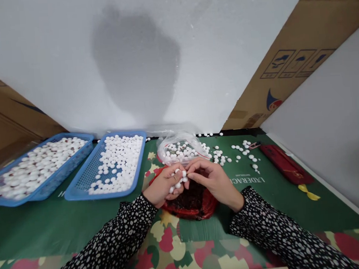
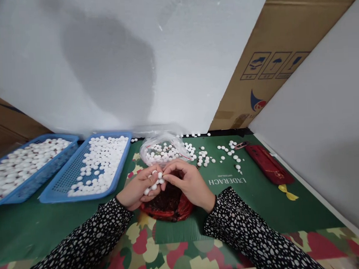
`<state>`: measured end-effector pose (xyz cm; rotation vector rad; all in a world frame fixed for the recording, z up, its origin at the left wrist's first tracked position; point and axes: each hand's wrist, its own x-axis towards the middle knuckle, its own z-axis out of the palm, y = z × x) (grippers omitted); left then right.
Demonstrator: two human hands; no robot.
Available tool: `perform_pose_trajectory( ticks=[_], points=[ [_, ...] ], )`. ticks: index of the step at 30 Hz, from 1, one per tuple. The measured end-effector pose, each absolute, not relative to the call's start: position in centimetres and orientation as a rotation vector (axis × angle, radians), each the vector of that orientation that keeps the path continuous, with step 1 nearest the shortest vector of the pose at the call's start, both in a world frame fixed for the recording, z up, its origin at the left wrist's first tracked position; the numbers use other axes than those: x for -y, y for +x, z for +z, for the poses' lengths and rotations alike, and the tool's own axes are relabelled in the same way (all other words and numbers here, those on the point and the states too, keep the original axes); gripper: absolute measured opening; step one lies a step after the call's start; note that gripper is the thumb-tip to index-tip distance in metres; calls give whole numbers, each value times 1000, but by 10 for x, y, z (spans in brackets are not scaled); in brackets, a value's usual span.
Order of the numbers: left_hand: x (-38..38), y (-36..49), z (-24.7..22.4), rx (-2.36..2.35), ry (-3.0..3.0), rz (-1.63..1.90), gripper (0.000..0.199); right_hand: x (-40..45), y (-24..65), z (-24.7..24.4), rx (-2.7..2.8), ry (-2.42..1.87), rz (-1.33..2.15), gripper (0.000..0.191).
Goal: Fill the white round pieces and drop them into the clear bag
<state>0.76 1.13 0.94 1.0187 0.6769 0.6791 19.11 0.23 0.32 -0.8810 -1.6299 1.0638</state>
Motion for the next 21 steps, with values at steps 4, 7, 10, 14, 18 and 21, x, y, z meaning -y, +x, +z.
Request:
perform_pose_trajectory(
  ticks=[4,7,10,14,18,21],
  points=[
    [-10,8,11,-652,1037,659,28,-3,192,3,1630,-869,1063,3],
    [-9,7,12,-638,1026,647,27,-3,192,4,1650,-842,1043,2],
    [-9,6,13,-624,1022,620,27,-3,193,7,1668,-826,1011,4],
    [-11,2,12,-612,1020,574,27,-4,196,13,1750,-796,1001,3],
    [-11,1,11,-620,1024,562,27,-4,198,16,1809,-796,963,5],
    [-11,2,9,-620,1022,560,27,-2,196,16,1815,-810,921,7]
  ],
)
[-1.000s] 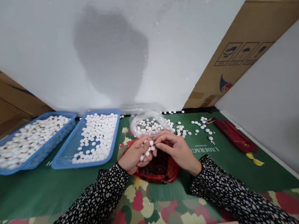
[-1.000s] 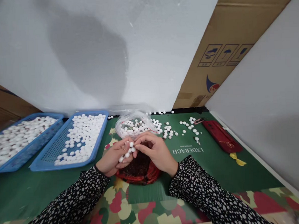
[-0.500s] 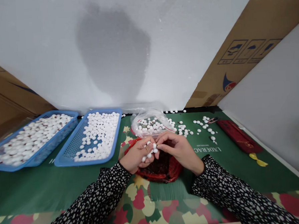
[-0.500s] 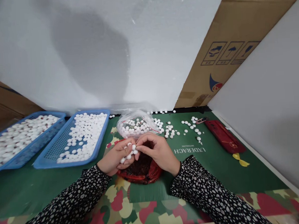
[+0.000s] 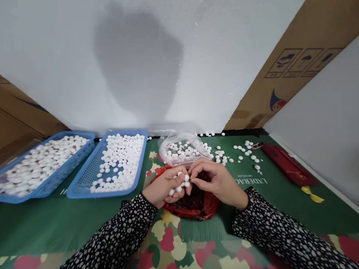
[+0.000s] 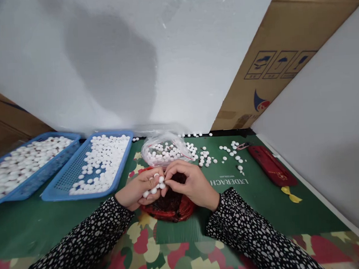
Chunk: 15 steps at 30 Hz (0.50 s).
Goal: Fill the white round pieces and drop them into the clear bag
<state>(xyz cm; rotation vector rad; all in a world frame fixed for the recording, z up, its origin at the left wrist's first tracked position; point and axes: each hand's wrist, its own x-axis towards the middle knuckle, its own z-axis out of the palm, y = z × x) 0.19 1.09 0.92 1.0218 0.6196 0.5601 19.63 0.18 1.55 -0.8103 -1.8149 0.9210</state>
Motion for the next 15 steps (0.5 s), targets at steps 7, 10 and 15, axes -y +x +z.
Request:
perform_pose_trajectory(
  ticks=[7,10,15],
  points=[
    [-11,3,9,-649,1025,558,29,3,192,11,1810,-846,862,10],
    [-10,3,11,-658,1049,554,31,4,190,11,1797,-856,854,10],
    [-9,4,13,-695,1105,572,33,5,188,12,1800,-885,847,11]
  ],
)
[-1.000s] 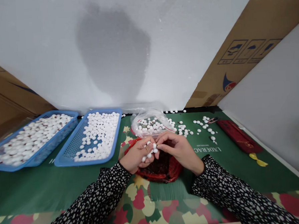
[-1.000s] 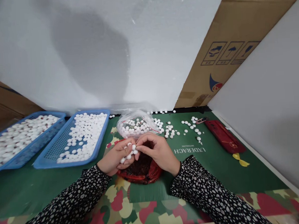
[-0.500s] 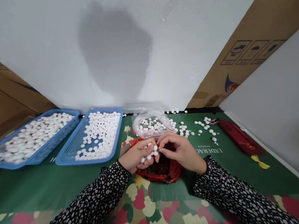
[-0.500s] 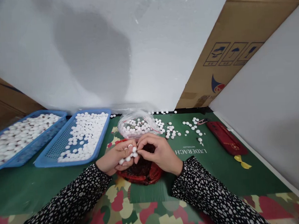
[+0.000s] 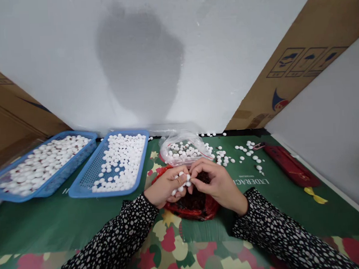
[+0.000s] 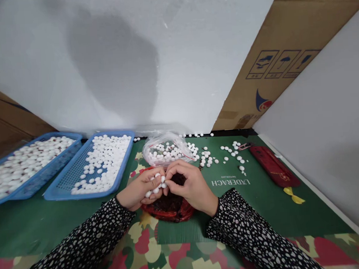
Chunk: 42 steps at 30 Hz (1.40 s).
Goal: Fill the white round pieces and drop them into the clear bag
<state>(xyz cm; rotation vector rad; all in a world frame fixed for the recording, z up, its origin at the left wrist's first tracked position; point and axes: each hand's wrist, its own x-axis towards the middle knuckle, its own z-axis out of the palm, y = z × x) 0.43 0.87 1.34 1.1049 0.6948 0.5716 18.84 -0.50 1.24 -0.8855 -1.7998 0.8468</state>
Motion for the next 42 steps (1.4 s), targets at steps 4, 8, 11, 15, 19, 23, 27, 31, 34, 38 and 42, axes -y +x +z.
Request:
perform_pose_trajectory(
  ticks=[4,8,11,15,19,23,27,31,34,38,42],
  points=[
    [-9,5,17,-761,1169,578,36,5,188,11,1798,-916,835,11],
    [-9,4,17,-796,1178,583,36,7,187,10,1804,-925,808,12],
    [-8,5,15,-783,1101,652,34,5,187,13,1937,-865,627,24],
    [-10,7,14,-765,955,806,32,-12,190,19,1960,-911,314,20],
    [-14,7,16,-805,897,936,31,-30,191,21,1953,-1065,211,28],
    [-13,9,13,-871,925,988,33,-19,181,17,2132,-976,323,17],
    [-9,12,10,-881,953,931,36,-2,172,11,2114,-990,356,7],
    [-10,10,10,-814,830,870,39,-10,188,10,2039,-1014,237,8],
    [-14,7,13,-762,735,847,35,-26,212,14,1841,-1170,-74,10],
    [-19,3,14,-752,635,847,33,-28,224,27,1861,-1126,20,16],
    [-19,1,14,-765,608,869,30,-5,204,21,2468,-854,407,18]
  ],
)
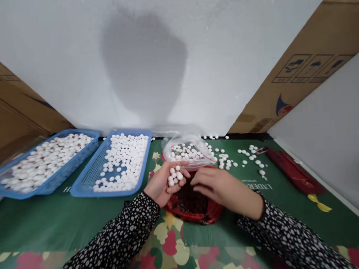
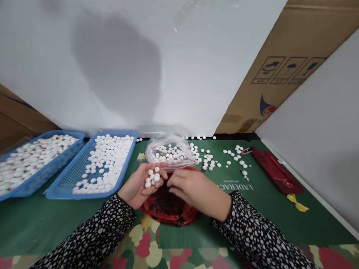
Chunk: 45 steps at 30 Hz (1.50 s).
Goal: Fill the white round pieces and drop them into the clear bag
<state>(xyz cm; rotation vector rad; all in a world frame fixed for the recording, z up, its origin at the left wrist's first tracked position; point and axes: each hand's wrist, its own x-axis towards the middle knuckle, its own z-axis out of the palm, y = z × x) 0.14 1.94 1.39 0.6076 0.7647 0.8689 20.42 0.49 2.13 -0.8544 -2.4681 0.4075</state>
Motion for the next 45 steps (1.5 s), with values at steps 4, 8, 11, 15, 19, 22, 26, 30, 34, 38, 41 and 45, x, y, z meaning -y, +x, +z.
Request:
perform_pose_trajectory(
  ticks=[4,8,11,15,19,22,26,30,34,38,41,45],
  points=[
    [-18,0,15,-786,630,885,30,5,185,-8,2591,-988,274,16],
    [-18,-1,14,-787,636,891,31,-2,179,-23,2629,-1029,221,15],
    [-18,-1,12,-767,651,909,25,-5,180,-19,2621,-1057,246,15],
    [-18,-1,13,-744,646,896,24,-5,184,-9,2546,-1060,466,15],
    [-18,-1,12,-751,681,883,31,-9,190,-5,2320,-998,714,20],
    [-17,0,9,-763,769,908,27,-13,192,-5,2126,-1026,814,12],
    [-17,1,8,-823,861,889,32,-15,194,-3,2016,-1016,863,8],
    [-17,1,9,-836,874,878,37,-12,192,-1,1845,-1034,1005,7],
    [-16,3,8,-833,904,875,36,-13,190,-2,1510,-1053,1192,6],
    [-12,6,6,-835,947,857,34,-12,186,-2,1393,-993,1185,12],
    [-9,7,6,-825,955,853,33,-7,184,0,1397,-992,1114,14],
    [-8,10,6,-836,970,864,34,-3,181,3,1444,-1020,995,10]
  ],
)
